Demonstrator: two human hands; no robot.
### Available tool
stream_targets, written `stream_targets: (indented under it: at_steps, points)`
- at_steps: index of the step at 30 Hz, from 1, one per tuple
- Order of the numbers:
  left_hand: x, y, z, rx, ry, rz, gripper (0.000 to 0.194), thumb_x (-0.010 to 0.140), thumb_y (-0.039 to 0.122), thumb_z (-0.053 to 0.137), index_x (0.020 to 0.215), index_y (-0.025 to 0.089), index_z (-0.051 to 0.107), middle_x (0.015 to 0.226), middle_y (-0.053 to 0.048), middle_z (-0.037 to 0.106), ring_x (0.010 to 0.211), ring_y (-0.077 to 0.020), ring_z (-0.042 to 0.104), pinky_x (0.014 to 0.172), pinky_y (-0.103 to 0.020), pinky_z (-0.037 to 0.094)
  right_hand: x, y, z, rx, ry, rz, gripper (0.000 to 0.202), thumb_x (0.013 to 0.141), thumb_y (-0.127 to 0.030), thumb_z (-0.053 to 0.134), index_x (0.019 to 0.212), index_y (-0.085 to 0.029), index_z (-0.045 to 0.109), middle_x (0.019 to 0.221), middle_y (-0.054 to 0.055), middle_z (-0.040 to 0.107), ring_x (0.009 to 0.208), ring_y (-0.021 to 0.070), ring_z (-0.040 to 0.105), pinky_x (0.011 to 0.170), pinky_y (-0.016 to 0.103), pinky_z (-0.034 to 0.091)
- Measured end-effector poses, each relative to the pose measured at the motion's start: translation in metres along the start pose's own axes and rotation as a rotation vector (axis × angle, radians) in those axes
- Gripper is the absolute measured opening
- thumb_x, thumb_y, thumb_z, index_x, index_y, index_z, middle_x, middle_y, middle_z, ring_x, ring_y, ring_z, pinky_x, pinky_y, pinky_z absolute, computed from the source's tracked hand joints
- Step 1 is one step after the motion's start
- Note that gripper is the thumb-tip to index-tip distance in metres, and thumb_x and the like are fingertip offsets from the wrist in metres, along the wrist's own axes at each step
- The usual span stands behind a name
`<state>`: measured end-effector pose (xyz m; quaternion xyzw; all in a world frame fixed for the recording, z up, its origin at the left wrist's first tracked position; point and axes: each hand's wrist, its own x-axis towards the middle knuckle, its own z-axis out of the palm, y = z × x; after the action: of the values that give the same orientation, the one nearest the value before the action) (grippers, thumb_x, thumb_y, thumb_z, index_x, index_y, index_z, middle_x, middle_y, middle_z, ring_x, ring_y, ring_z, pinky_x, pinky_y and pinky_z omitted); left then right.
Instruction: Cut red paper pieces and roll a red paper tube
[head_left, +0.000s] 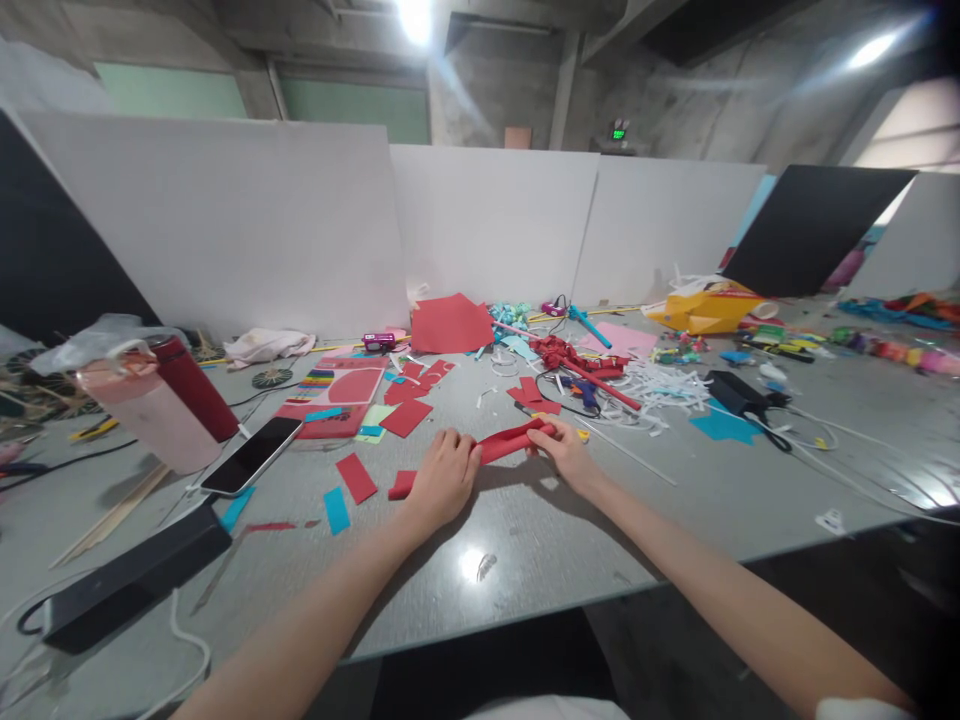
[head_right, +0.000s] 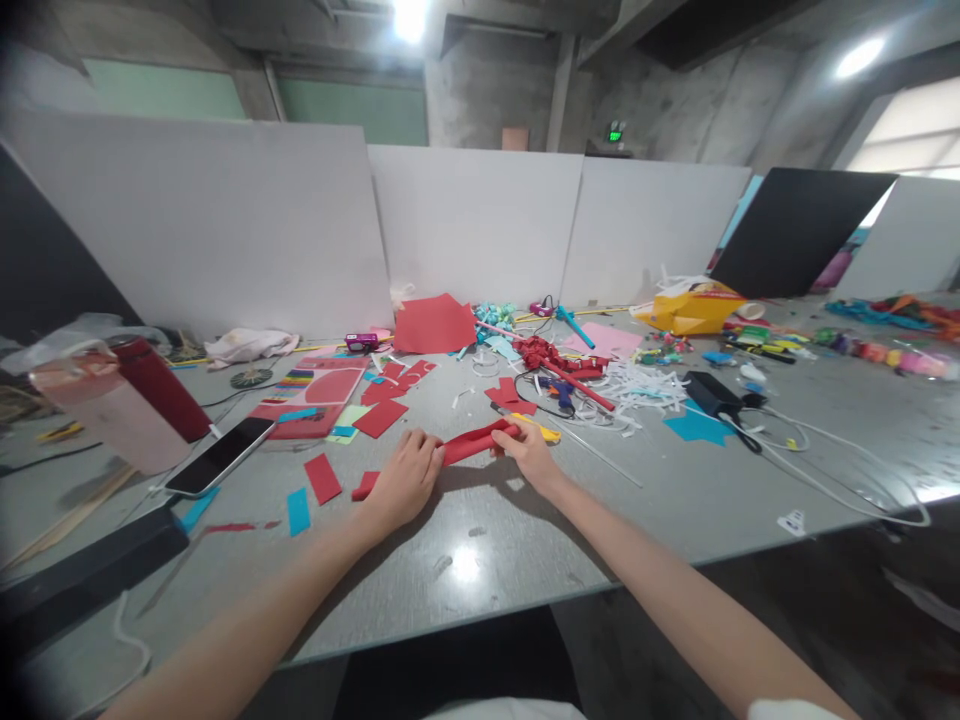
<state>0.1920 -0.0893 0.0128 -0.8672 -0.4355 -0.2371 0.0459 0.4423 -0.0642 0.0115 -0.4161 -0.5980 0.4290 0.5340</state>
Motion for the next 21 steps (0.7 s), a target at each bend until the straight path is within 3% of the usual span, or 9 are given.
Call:
stream_targets:
  at_steps: [3, 9, 16, 21]
  points:
    - [0.001, -0.004, 0.002, -0.064, -0.017, -0.047, 0.026, 0.109, 0.025, 0.035, 0.111, 0.019, 0.060, 0.109, -0.013, 0.067, 0.104, -0.0268, 0.061, 0.097, -0.043, 0.046, 0.000, -0.001, 0.000, 0.010, -0.022, 0.004, 0.027, 0.080, -0.046, 0.075, 0.084, -0.021, 0.067, 0.065, 0.000, 0.068, 0.060, 0.0172, 0.061, 0.064, 0.030, 0.047]
    - [0.002, -0.003, 0.003, -0.217, -0.054, -0.242, 0.027, 0.111, 0.033, 0.032, 0.111, 0.019, 0.055, 0.097, -0.010, 0.068, 0.092, -0.0251, 0.065, 0.084, -0.037, 0.047, 0.000, 0.000, 0.001, -0.061, -0.042, 0.006, 0.024, 0.081, -0.042, 0.074, 0.090, -0.020, 0.070, 0.065, 0.000, 0.070, 0.060, 0.0172, 0.062, 0.062, 0.029, 0.046]
    - [0.006, -0.017, -0.006, -0.256, -0.048, -0.289, 0.026, 0.107, 0.033, 0.043, 0.092, 0.020, 0.061, 0.091, -0.008, 0.070, 0.084, -0.0226, 0.064, 0.074, -0.033, 0.042, 0.004, 0.004, -0.004, -0.122, 0.050, -0.010, 0.027, 0.083, -0.046, 0.070, 0.080, -0.021, 0.064, 0.060, -0.001, 0.065, 0.053, 0.0142, 0.051, 0.054, 0.027, 0.035]
    - [0.007, -0.029, -0.010, -0.268, -0.076, -0.212, 0.030, 0.107, 0.034, 0.047, 0.085, 0.020, 0.061, 0.088, -0.006, 0.069, 0.081, -0.0210, 0.062, 0.073, -0.032, 0.042, 0.007, 0.013, -0.009, -0.141, 0.157, -0.023, 0.026, 0.082, -0.045, 0.069, 0.076, -0.021, 0.060, 0.057, -0.002, 0.061, 0.052, 0.0141, 0.049, 0.053, 0.027, 0.034]
